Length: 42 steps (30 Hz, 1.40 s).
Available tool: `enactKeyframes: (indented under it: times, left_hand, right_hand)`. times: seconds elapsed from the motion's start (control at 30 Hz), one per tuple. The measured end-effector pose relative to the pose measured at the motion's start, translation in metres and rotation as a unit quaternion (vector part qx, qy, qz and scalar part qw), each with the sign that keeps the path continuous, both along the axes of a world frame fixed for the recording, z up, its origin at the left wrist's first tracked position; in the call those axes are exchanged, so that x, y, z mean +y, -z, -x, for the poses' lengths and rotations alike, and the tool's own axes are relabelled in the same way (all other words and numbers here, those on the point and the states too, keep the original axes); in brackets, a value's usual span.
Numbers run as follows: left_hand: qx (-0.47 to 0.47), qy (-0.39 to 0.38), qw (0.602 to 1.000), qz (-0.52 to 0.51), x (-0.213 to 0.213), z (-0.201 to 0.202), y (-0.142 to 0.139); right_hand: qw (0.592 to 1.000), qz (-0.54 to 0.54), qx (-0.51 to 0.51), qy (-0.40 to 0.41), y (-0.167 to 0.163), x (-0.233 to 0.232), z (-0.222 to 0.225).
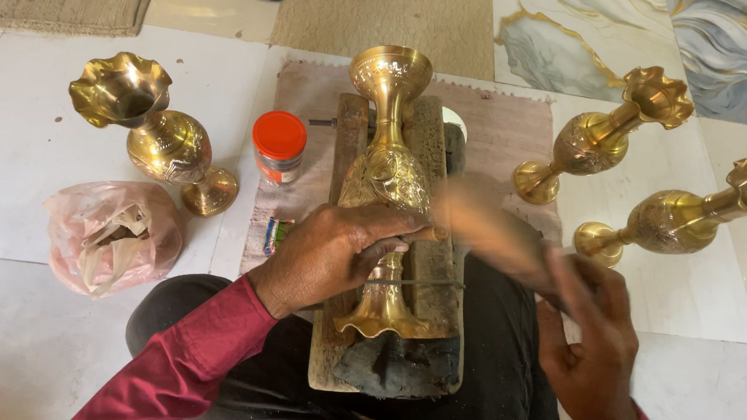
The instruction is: The person sits on the floor with a brass vase clamped to a wooden block on their lap and engraves decorative patterns into it, holding a small chisel against the metal and striking it with a wooden mallet. They reposition the chisel repeatedly to work different areas of the vase's surface.
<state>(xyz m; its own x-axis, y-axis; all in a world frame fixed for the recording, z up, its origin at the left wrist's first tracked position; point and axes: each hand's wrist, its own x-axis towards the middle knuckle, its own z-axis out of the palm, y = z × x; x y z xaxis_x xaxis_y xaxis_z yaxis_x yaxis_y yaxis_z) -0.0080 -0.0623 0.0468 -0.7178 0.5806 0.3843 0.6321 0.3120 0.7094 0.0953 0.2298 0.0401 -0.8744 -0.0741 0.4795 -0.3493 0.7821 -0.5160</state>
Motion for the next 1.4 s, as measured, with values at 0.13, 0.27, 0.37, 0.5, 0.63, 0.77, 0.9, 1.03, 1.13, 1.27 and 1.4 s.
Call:
enactKeyframes:
  times: [0.13,0.27,0.37,0.5,0.63,0.77,0.9,1.03,1.13,1.27,1.4]
  left_hand:
    - [0.021,0.027,0.999,0.013,0.001,0.003,-0.006]
    - [0.020,0.060,0.995,0.072,0.004,0.008,-0.010]
    - [-0.072,0.081,0.989,0.098,0.008,0.014,-0.010]
    - [0.028,0.080,0.994,0.072,0.009,0.014,-0.007]
    - [0.082,0.077,0.993,0.043,0.012,0.014,-0.008]
    - [0.016,0.086,0.992,0.095,0.022,0.018,-0.014]
    - [0.031,0.094,0.990,0.100,0.027,0.019,-0.022]
    - [0.034,0.103,0.991,0.082,0.029,0.018,-0.026]
    - [0.041,0.099,0.990,0.095,0.029,0.018,-0.026]
    - [0.066,0.101,0.988,0.093,0.027,0.020,-0.024]
    - [0.071,0.094,0.989,0.086,0.027,0.018,-0.022]
  right_hand:
    - [0.999,-0.015,0.032,0.033,-0.001,0.000,-0.006]
    - [0.997,-0.028,0.028,0.066,0.005,-0.003,-0.015]
    - [0.989,0.121,0.054,0.060,0.013,-0.007,-0.018]
    - [0.994,-0.055,-0.003,0.091,0.017,-0.002,-0.023]
    - [0.994,0.035,-0.078,0.073,0.022,0.001,-0.019]
    - [0.994,0.041,-0.091,0.042,0.033,-0.004,-0.014]
    - [0.984,0.056,-0.156,0.065,0.041,-0.004,-0.015]
    - [0.990,0.102,-0.071,0.063,0.049,0.003,-0.015]
    - [0.974,0.216,-0.010,0.060,0.053,0.003,-0.017]
    - [0.992,0.040,0.059,0.103,0.048,0.000,-0.020]
    - [0.972,0.221,0.020,0.080,0.039,-0.006,-0.020]
